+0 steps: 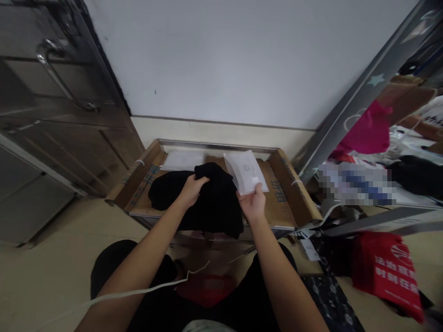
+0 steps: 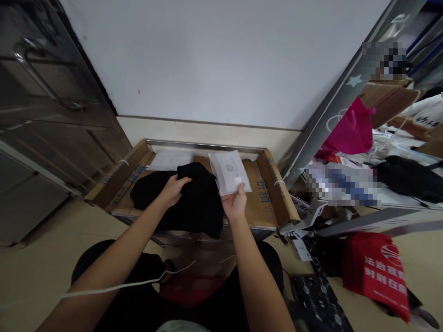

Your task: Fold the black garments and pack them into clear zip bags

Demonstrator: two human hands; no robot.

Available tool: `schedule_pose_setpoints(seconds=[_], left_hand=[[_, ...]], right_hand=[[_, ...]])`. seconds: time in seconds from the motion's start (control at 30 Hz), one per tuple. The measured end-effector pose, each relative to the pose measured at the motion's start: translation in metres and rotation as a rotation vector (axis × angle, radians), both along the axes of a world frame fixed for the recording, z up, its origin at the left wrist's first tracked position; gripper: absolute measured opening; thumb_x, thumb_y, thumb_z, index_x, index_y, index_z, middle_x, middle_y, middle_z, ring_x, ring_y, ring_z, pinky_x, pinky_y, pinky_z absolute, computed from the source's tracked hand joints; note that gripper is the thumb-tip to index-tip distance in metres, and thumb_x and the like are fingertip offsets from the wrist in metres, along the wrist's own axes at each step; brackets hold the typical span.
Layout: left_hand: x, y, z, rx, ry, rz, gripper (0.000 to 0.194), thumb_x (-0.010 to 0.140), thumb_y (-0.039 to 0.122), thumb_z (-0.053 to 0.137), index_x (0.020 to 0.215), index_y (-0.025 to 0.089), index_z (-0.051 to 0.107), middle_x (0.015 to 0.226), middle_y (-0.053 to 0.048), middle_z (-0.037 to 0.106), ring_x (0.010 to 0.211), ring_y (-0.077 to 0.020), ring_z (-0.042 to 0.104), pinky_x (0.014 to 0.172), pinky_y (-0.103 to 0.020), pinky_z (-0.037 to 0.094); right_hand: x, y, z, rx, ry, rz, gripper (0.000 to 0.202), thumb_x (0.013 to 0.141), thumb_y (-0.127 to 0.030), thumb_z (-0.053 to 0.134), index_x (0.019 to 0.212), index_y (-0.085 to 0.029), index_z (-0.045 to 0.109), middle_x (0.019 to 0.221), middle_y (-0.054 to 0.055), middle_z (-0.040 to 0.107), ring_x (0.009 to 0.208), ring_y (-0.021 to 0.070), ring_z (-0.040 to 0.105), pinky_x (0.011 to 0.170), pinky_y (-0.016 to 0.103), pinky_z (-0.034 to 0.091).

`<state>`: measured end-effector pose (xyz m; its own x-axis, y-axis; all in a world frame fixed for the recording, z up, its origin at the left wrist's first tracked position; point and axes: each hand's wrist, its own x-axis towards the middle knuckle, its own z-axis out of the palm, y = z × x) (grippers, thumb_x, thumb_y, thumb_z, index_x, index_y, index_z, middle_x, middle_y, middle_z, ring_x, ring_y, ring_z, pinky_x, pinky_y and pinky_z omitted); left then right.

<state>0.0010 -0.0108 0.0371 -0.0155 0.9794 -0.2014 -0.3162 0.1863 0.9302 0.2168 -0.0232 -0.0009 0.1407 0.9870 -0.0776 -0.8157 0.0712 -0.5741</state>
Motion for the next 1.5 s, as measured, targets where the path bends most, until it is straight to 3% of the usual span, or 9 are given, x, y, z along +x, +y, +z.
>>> schedule_pose_setpoints(seconds=[0.1,0.27,0.47,0.63,0.77,1.03,1.17,1.27,1.5], left_hand=[[0.0,-0.007,-0.004,0.012,0.23,0.061,0.033,0.064,0.035,0.082,0.086,0.018,0.064,0.087,-0.01,0.07,0.086,-0.028,0.068,0.075,-0.038,0.054],[-0.003,-0.018,0.015,0.325,0.637,0.441,0.04,0.069,0.036,0.082,0.092,0.023,0.052,0.103,-0.009,0.062,0.108,-0.0267,0.06,0.096,-0.039,0.047],[-0.003,-0.014,0.046,0.305,0.093,0.17,0.038,0.079,0.042,0.072,0.107,0.025,0.052,0.085,0.0,0.061,0.071,-0.0167,0.062,0.066,-0.029,0.051],[-0.022,-0.008,0.045,0.362,0.224,0.169,0.026,0.07,0.025,0.077,0.095,0.023,0.069,0.08,0.0,0.062,0.057,-0.0118,0.053,0.052,-0.023,0.042],[-0.052,0.016,0.037,0.306,0.316,0.296,0.017,0.073,0.025,0.071,0.088,0.018,0.076,0.071,-0.002,0.061,0.051,-0.011,0.046,0.049,-0.025,0.039],[-0.124,0.092,0.017,0.156,0.447,0.509,0.016,0.071,0.02,0.065,0.084,0.013,0.07,0.07,-0.001,0.058,0.051,-0.0098,0.046,0.05,-0.026,0.042],[-0.14,0.096,0.011,0.166,0.672,0.48,0.014,0.071,0.024,0.069,0.081,0.013,0.069,0.079,-0.007,0.065,0.07,-0.0188,0.059,0.071,-0.036,0.053],[-0.14,0.086,0.01,0.371,1.116,0.469,0.022,0.073,0.027,0.071,0.092,0.017,0.074,0.111,-0.013,0.069,0.107,-0.0305,0.06,0.1,-0.047,0.045],[-0.107,0.068,0.006,0.681,1.368,-0.047,0.025,0.082,0.028,0.061,0.1,0.025,0.078,0.126,-0.009,0.07,0.118,-0.0302,0.058,0.109,-0.044,0.039]], right_hand=[[0.004,-0.006,0.008,-0.002,0.048,0.021,0.025,0.095,-0.044,0.059,0.113,-0.029,0.066,0.1,0.003,0.077,0.087,0.0212,0.072,0.056,0.031,0.058],[0.006,-0.012,0.013,-0.042,-0.03,0.12,0.025,0.09,-0.048,0.064,0.105,-0.028,0.066,0.096,0.002,0.076,0.077,0.0201,0.071,0.05,0.029,0.055],[0.002,-0.013,0.005,-0.043,-0.169,0.36,0.047,0.079,-0.06,0.072,0.109,-0.024,0.066,0.087,0.006,0.075,0.081,0.0285,0.071,0.061,0.042,0.059],[-0.004,-0.016,0.01,-0.004,-0.17,0.426,0.049,0.082,-0.066,0.066,0.106,-0.024,0.066,0.063,0.0,0.063,0.06,0.0222,0.062,0.054,0.036,0.052],[-0.004,-0.02,0.021,0.104,-0.087,0.445,0.047,0.09,-0.065,0.056,0.106,-0.022,0.068,0.052,-0.006,0.039,0.045,0.0127,0.036,0.041,0.023,0.034],[-0.003,-0.021,0.023,0.111,-0.108,0.376,0.043,0.093,-0.058,0.053,0.106,-0.021,0.071,0.05,-0.007,0.022,0.048,0.0145,0.026,0.044,0.025,0.029],[-0.002,-0.02,0.021,0.115,-0.11,0.361,0.042,0.092,-0.059,0.054,0.1,-0.021,0.072,0.048,-0.008,0.02,0.048,0.0142,0.025,0.045,0.025,0.028],[-0.002,-0.02,0.021,0.119,-0.112,0.354,0.041,0.092,-0.058,0.055,0.098,-0.022,0.073,0.048,-0.008,0.02,0.048,0.0139,0.024,0.045,0.024,0.028],[-0.003,-0.02,0.022,0.125,-0.131,0.364,0.039,0.092,-0.057,0.054,0.098,-0.023,0.072,0.049,-0.007,0.021,0.048,0.0134,0.025,0.045,0.024,0.029]])
